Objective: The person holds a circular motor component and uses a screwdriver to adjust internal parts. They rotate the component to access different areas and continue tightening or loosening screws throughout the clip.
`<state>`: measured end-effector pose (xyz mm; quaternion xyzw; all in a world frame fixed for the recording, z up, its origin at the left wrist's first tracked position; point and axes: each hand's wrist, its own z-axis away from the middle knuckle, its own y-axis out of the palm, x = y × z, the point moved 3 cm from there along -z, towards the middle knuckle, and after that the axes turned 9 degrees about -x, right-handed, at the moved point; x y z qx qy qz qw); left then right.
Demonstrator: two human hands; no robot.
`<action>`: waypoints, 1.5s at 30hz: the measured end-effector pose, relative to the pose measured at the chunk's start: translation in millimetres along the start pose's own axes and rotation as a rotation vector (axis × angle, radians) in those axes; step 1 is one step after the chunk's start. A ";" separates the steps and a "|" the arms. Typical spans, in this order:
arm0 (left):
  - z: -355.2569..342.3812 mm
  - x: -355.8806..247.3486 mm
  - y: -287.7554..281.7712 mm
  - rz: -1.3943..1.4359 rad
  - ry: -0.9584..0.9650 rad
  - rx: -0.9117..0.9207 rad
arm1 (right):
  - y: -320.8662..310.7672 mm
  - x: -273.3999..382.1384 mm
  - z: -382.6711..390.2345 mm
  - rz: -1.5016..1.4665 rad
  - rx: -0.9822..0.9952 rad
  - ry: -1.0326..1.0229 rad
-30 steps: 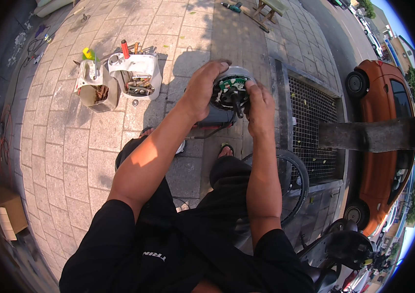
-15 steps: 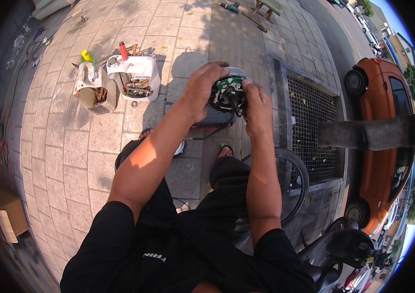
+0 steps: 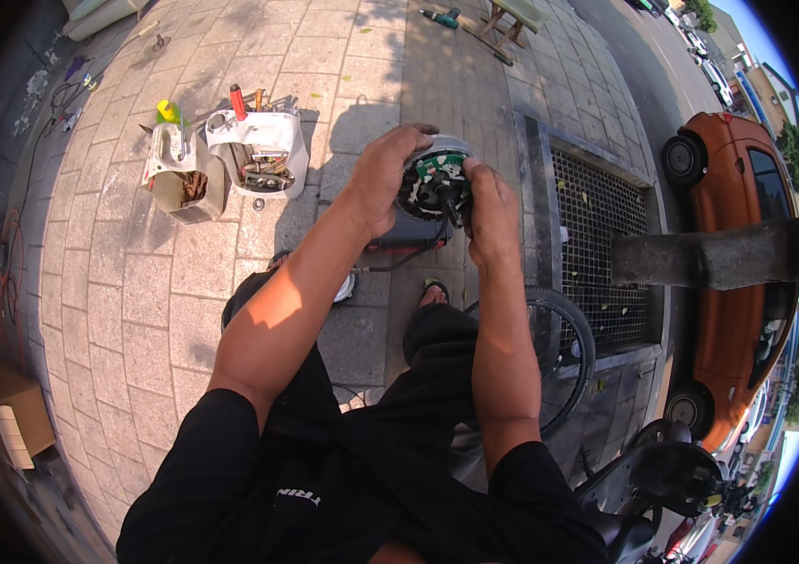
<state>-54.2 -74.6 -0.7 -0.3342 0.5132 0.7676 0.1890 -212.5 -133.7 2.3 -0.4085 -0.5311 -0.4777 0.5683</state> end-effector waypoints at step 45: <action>48.1 -35.7 18.5 -0.574 0.738 0.196 | -4.8 9.7 5.5 -0.226 0.140 -0.247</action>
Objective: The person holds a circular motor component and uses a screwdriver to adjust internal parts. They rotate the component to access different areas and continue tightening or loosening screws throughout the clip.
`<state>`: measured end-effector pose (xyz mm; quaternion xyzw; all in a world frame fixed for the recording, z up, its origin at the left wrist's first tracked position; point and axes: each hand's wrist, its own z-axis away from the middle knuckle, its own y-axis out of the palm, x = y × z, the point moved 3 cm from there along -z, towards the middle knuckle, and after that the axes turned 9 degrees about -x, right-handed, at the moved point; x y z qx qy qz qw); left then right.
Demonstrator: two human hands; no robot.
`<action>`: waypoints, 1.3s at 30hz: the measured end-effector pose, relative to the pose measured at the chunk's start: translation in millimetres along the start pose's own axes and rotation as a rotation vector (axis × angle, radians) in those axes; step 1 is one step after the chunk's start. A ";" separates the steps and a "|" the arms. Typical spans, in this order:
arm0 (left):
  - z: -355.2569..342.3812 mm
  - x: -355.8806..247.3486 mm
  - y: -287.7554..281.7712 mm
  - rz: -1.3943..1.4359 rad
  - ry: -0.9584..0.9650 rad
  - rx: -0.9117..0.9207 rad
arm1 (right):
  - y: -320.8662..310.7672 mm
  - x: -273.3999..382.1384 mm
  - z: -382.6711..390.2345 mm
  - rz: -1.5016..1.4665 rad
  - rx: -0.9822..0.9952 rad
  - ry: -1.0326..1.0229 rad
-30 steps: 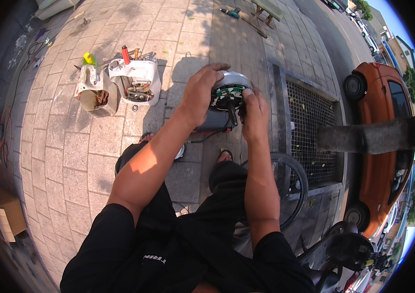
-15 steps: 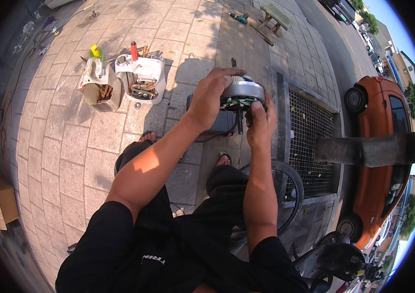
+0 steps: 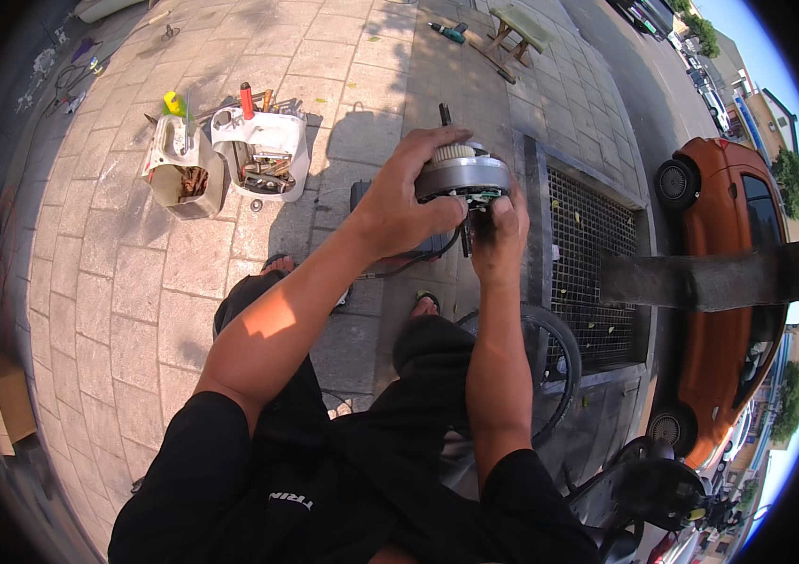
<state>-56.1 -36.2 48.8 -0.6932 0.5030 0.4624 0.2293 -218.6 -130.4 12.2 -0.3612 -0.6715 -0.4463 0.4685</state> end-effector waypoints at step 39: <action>7.3 -13.8 18.9 -0.219 0.180 0.017 | -13.2 10.3 -3.1 -0.188 0.085 -0.006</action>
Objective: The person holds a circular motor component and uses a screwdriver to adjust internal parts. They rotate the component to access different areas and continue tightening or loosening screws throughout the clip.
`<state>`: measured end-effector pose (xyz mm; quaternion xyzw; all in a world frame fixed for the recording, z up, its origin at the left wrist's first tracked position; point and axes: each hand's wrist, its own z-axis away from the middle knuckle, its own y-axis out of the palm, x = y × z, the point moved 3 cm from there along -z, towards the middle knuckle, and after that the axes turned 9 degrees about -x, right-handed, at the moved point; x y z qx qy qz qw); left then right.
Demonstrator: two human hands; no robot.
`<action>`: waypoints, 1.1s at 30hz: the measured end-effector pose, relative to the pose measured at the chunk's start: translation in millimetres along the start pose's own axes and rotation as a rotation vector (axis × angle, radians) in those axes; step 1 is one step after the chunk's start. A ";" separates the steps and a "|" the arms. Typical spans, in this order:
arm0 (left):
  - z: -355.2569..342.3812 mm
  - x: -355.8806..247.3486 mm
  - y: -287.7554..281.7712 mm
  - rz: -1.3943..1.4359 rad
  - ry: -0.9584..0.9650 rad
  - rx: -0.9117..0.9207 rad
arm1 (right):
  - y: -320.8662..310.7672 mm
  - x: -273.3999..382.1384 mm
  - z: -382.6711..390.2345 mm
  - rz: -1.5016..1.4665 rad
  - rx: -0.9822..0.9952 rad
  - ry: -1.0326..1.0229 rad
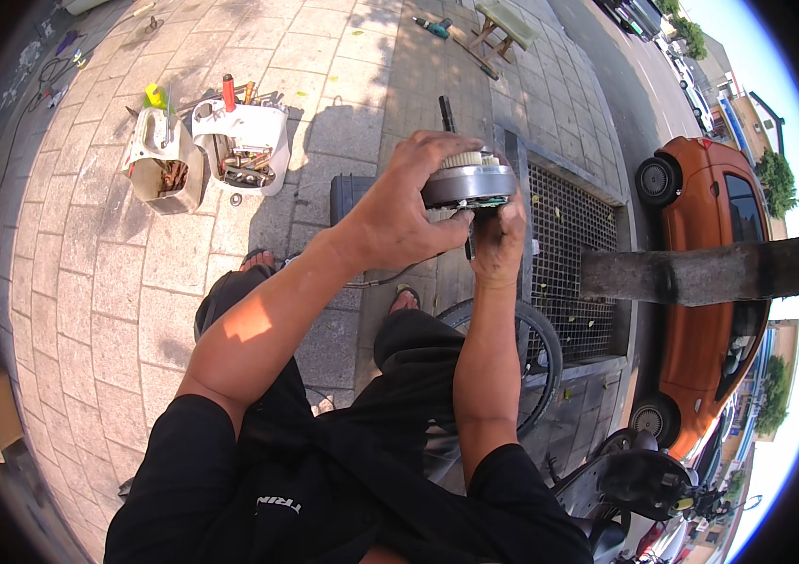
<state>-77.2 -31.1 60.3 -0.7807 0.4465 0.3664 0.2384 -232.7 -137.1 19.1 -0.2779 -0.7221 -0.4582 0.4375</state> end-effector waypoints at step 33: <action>-1.4 10.2 -2.2 0.120 -0.208 -0.037 | 3.5 12.7 6.1 0.368 -0.027 -0.113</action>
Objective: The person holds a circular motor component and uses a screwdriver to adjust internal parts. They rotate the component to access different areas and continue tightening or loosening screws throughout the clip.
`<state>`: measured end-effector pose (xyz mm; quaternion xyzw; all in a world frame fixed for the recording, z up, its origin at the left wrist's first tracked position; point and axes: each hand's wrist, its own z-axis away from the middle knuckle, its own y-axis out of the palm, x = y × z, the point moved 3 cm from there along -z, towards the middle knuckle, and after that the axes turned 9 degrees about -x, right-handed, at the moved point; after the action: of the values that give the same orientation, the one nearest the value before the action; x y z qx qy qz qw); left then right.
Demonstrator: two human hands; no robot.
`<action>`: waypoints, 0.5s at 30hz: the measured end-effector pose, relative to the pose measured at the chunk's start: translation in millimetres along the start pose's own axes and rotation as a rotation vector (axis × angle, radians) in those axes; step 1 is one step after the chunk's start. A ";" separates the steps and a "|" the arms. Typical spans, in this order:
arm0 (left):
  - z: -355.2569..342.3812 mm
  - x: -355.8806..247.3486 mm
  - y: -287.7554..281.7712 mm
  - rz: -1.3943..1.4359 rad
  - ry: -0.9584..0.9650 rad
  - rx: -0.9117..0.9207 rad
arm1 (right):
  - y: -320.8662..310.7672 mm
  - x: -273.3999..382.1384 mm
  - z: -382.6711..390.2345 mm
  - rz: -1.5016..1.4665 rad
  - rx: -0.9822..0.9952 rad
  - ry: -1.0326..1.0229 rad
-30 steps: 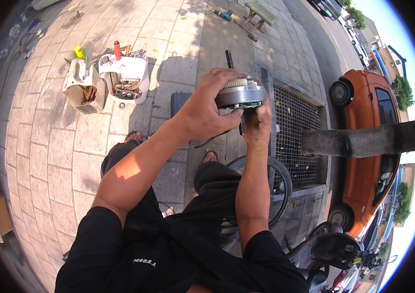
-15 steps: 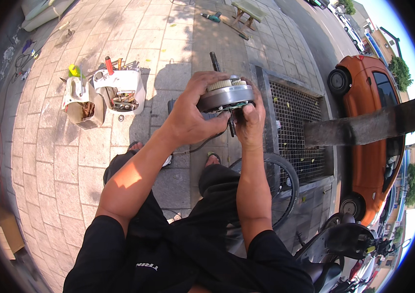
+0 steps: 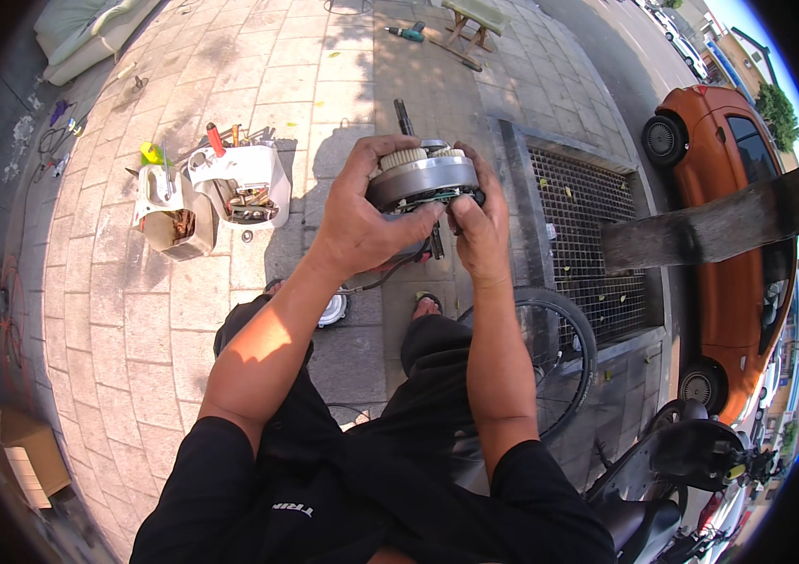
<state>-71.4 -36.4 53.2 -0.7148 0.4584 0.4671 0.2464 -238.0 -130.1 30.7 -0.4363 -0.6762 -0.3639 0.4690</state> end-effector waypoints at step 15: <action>-2.2 -4.8 -3.5 -0.133 0.139 -0.036 | 7.6 12.3 2.3 0.011 0.008 -0.102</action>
<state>-68.1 -34.4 58.2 -0.7785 0.4176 0.4074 0.2316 -233.8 -122.3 42.4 -0.4562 -0.6983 -0.3356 0.4377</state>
